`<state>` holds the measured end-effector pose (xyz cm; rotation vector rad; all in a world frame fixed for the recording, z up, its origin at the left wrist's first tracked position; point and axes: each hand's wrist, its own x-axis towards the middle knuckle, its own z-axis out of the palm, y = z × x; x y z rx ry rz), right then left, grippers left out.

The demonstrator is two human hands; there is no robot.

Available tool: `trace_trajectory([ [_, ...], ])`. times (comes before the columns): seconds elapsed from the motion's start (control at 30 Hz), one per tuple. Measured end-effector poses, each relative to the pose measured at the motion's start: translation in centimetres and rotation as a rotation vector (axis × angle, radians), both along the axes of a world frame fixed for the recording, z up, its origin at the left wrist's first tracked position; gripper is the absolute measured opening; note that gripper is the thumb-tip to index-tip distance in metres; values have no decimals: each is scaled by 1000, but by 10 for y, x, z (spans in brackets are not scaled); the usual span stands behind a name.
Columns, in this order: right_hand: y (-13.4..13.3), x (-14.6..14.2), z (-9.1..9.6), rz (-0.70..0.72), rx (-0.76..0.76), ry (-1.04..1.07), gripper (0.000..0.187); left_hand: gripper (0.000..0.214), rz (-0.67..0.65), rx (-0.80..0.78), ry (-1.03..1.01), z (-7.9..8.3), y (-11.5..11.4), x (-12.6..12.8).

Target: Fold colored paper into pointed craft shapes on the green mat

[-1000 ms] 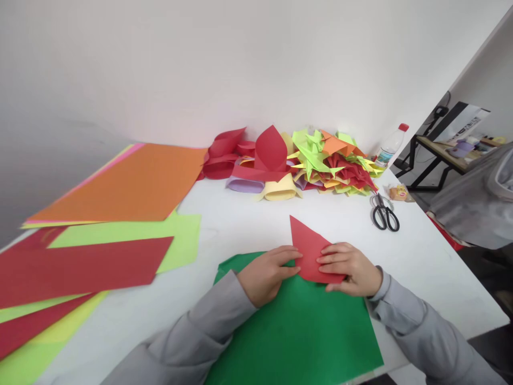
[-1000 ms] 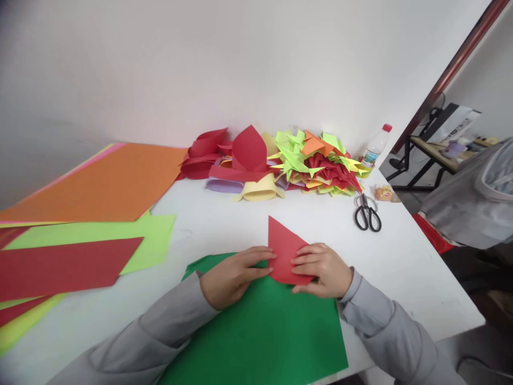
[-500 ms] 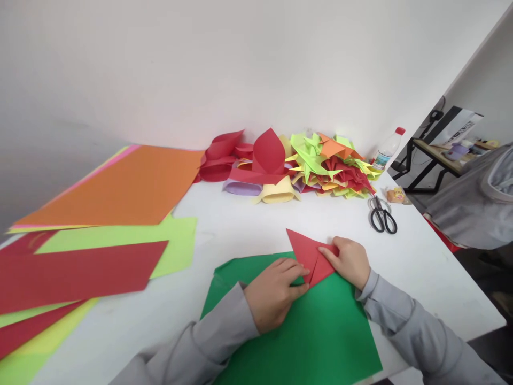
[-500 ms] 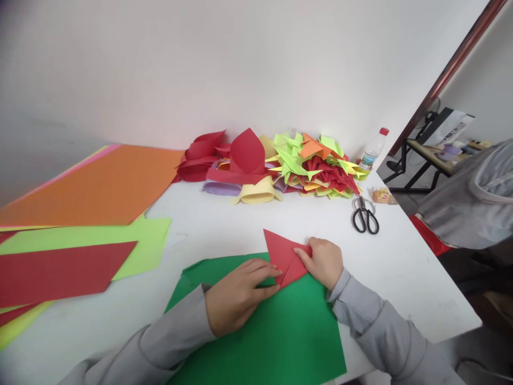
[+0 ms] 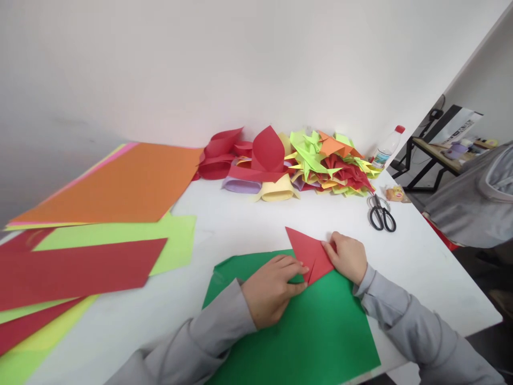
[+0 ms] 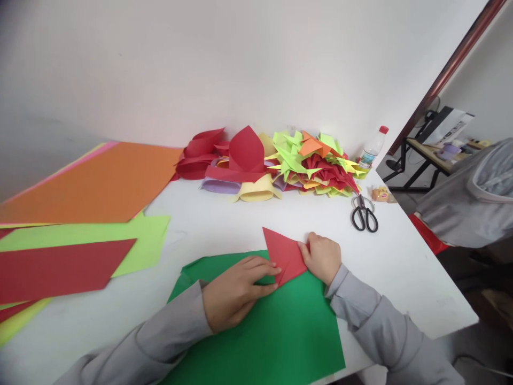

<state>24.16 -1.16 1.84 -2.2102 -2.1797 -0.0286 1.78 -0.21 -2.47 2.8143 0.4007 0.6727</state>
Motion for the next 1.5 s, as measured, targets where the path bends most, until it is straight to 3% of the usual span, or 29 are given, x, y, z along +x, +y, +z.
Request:
trace_trajectory([
  [0.27, 1, -1, 0, -8, 4, -30, 30, 38, -24, 16, 32, 16, -1, -2],
  [0.7, 0, -2, -1, -1, 0, -52, 31, 37, -43, -76, -108, 6, 5, -1],
  [0.9, 0, -3, 2, -15, -34, -53, 32, 50, -31, -31, -2, 4, 5, 0],
  [1.17, 0, -3, 3, -13, -35, -50, 31, 51, -19, -31, 23, 2, 5, 0],
  [1.5, 1, -3, 2, -14, -23, -57, 30, 39, -25, 60, 157, 23, -2, 4],
])
